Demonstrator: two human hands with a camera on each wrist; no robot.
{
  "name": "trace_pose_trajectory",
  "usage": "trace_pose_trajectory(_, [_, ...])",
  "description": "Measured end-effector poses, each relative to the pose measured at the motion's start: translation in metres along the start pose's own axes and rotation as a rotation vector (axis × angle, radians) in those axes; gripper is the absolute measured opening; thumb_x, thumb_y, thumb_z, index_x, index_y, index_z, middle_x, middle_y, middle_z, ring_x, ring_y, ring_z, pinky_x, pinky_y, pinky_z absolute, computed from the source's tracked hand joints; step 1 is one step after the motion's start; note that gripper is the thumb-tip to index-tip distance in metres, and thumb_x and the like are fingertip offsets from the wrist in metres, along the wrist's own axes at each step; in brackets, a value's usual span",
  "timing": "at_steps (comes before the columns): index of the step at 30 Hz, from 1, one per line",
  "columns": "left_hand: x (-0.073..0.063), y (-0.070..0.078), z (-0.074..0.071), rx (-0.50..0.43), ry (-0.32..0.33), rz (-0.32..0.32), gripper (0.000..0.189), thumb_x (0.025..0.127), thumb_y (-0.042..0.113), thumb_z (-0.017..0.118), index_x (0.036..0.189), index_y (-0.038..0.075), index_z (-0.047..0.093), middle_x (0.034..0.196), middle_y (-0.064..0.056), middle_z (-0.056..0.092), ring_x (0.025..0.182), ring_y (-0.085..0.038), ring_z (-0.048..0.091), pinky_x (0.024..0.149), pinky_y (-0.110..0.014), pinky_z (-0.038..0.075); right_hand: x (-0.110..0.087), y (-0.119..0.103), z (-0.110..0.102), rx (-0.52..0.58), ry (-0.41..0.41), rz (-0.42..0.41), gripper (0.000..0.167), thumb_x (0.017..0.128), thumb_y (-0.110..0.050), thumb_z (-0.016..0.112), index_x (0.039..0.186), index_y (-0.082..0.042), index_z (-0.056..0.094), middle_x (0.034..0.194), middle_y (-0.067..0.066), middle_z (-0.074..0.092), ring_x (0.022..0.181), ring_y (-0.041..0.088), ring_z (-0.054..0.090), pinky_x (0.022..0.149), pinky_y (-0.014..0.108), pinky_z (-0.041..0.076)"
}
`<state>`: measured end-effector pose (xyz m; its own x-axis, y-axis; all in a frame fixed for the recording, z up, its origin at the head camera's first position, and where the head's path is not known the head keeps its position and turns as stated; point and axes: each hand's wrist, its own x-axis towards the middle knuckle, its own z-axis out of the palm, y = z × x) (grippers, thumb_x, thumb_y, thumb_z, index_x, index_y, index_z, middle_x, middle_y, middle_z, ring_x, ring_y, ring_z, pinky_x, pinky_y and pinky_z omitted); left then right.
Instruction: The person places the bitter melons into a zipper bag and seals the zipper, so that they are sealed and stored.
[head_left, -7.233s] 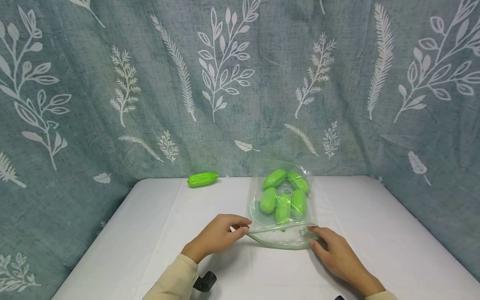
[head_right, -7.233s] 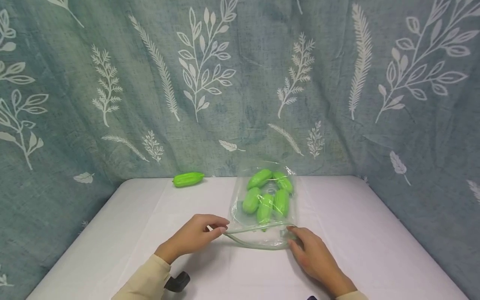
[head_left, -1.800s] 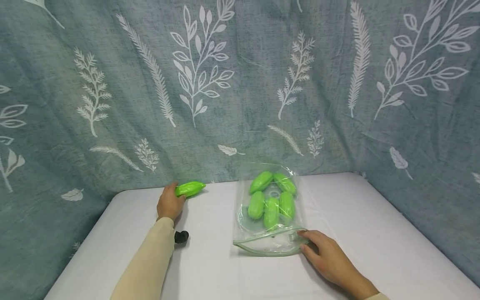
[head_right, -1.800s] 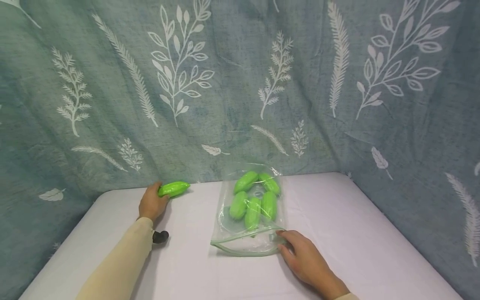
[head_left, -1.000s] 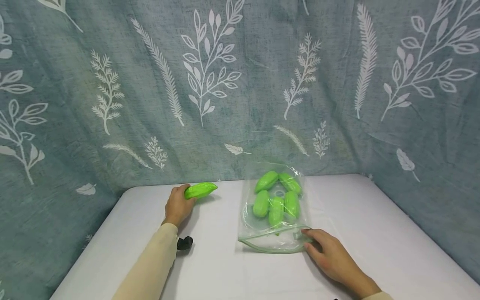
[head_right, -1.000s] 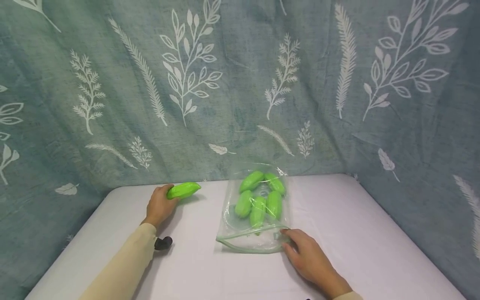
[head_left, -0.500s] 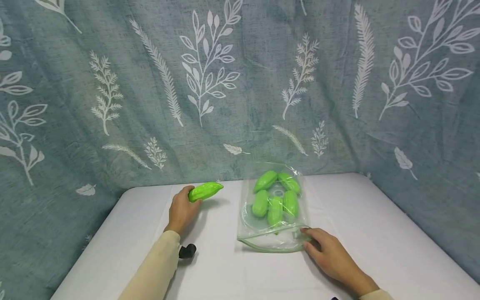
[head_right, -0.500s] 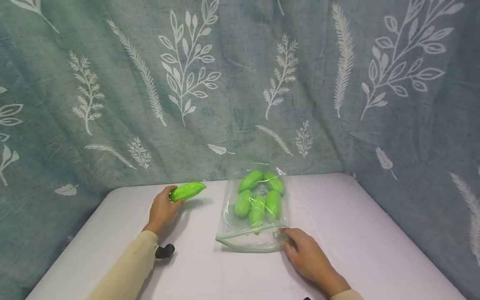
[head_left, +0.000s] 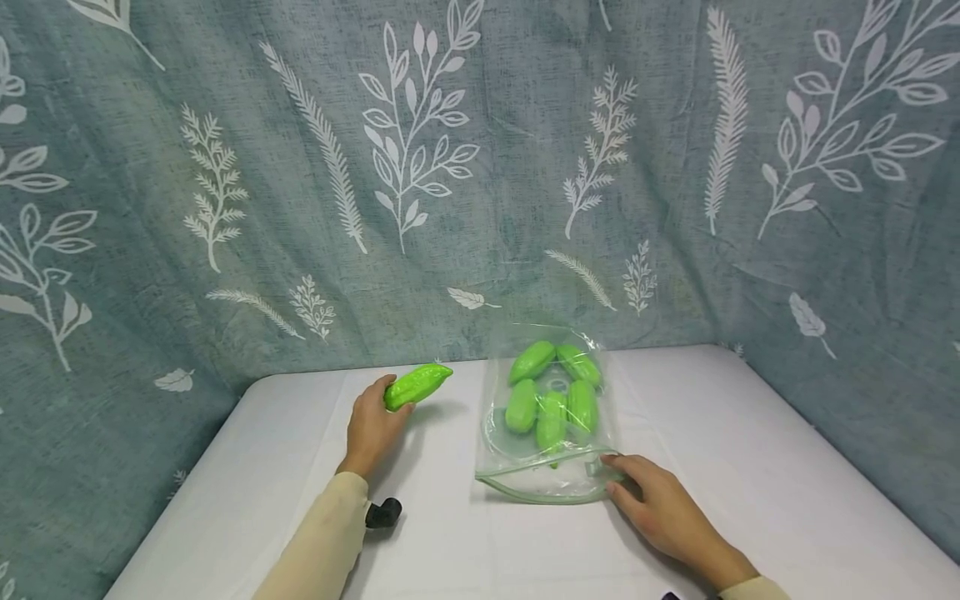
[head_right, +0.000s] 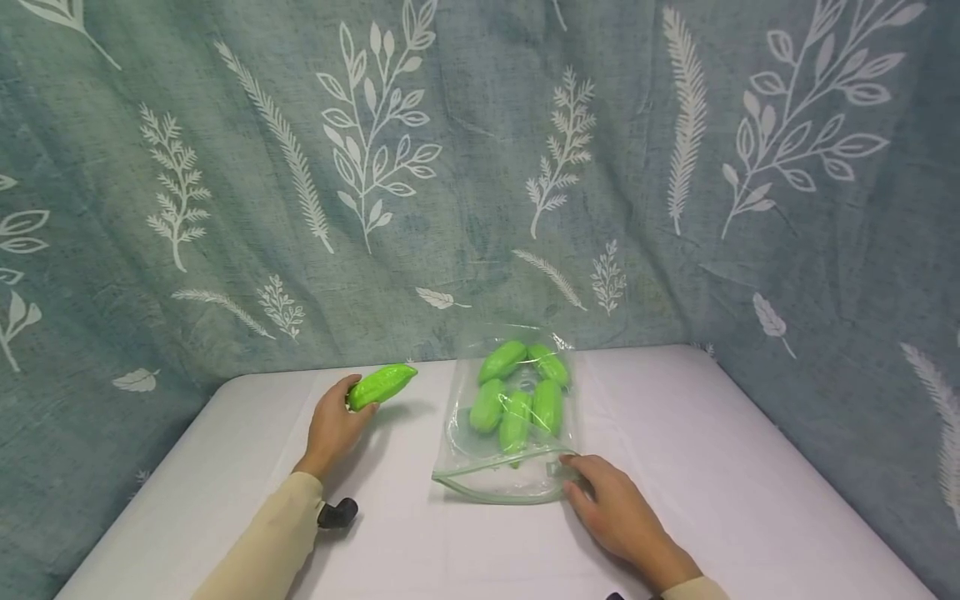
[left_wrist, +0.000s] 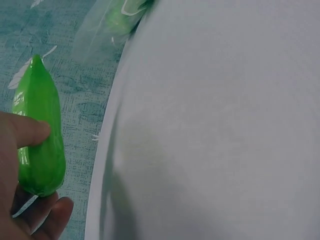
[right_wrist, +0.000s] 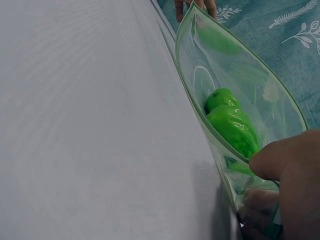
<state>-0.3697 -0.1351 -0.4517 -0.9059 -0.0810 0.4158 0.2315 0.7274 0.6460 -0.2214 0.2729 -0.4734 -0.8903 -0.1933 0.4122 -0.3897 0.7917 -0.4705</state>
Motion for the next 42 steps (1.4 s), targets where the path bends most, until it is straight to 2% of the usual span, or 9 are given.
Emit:
trace_pose_trajectory(5, [-0.003, 0.002, 0.0, 0.025, -0.005, 0.028, 0.058, 0.086, 0.024, 0.078, 0.139, 0.013, 0.06, 0.117, -0.017, 0.064, 0.103, -0.033, 0.06, 0.085, -0.05, 0.047, 0.0, 0.0, 0.001, 0.002, 0.0, 0.002, 0.034, 0.097, -0.02, 0.067, 0.129, -0.009, 0.064, 0.129, 0.004, 0.064, 0.123, 0.031, 0.058, 0.102, 0.053, 0.044])
trace_pose_trajectory(10, [-0.006, 0.006, 0.0, -0.007, -0.004, 0.019, 0.056, 0.086, 0.024, 0.078, 0.138, 0.014, 0.061, 0.117, -0.015, 0.061, 0.101, -0.03, 0.058, 0.085, -0.049, 0.047, 0.0, 0.0, 0.001, -0.002, 0.0, -0.001, 0.034, 0.097, -0.021, 0.066, 0.129, -0.009, 0.064, 0.128, 0.004, 0.065, 0.123, 0.031, 0.058, 0.101, 0.054, 0.045])
trace_pose_trajectory(17, [-0.012, 0.013, 0.002, -0.076, 0.007, 0.029, 0.055, 0.085, 0.021, 0.078, 0.135, 0.008, 0.06, 0.122, -0.017, 0.057, 0.105, -0.031, 0.057, 0.09, -0.049, 0.045, 0.0, 0.0, -0.001, 0.004, -0.006, 0.007, 0.035, 0.098, -0.022, 0.066, 0.129, -0.008, 0.064, 0.129, 0.006, 0.064, 0.123, 0.033, 0.058, 0.102, 0.055, 0.044])
trace_pose_trajectory(23, [-0.018, 0.022, 0.003, -0.089, -0.004, 0.0, 0.055, 0.085, 0.02, 0.078, 0.133, 0.004, 0.057, 0.124, -0.017, 0.057, 0.105, -0.03, 0.056, 0.089, -0.047, 0.045, 0.0, -0.001, -0.001, -0.004, -0.006, 0.008, 0.035, 0.097, -0.02, 0.066, 0.129, -0.007, 0.064, 0.129, 0.007, 0.064, 0.123, 0.033, 0.058, 0.102, 0.055, 0.044])
trace_pose_trajectory(33, [-0.023, 0.022, 0.005, -0.105, 0.011, -0.014, 0.054, 0.084, 0.02, 0.077, 0.131, 0.007, 0.053, 0.117, -0.015, 0.066, 0.095, -0.028, 0.062, 0.079, -0.046, 0.049, 0.0, -0.001, 0.001, -0.003, 0.0, -0.006, 0.035, 0.097, -0.02, 0.067, 0.129, -0.007, 0.064, 0.128, 0.006, 0.065, 0.123, 0.032, 0.058, 0.101, 0.054, 0.045])
trace_pose_trajectory(42, [-0.029, 0.024, 0.005, -0.112, -0.01, -0.019, 0.057, 0.086, 0.02, 0.077, 0.135, 0.007, 0.051, 0.121, -0.014, 0.064, 0.096, -0.026, 0.061, 0.08, -0.046, 0.049, 0.0, -0.002, -0.001, -0.004, -0.002, -0.008, 0.035, 0.097, -0.02, 0.067, 0.129, -0.006, 0.064, 0.128, 0.007, 0.065, 0.122, 0.033, 0.059, 0.101, 0.055, 0.045])
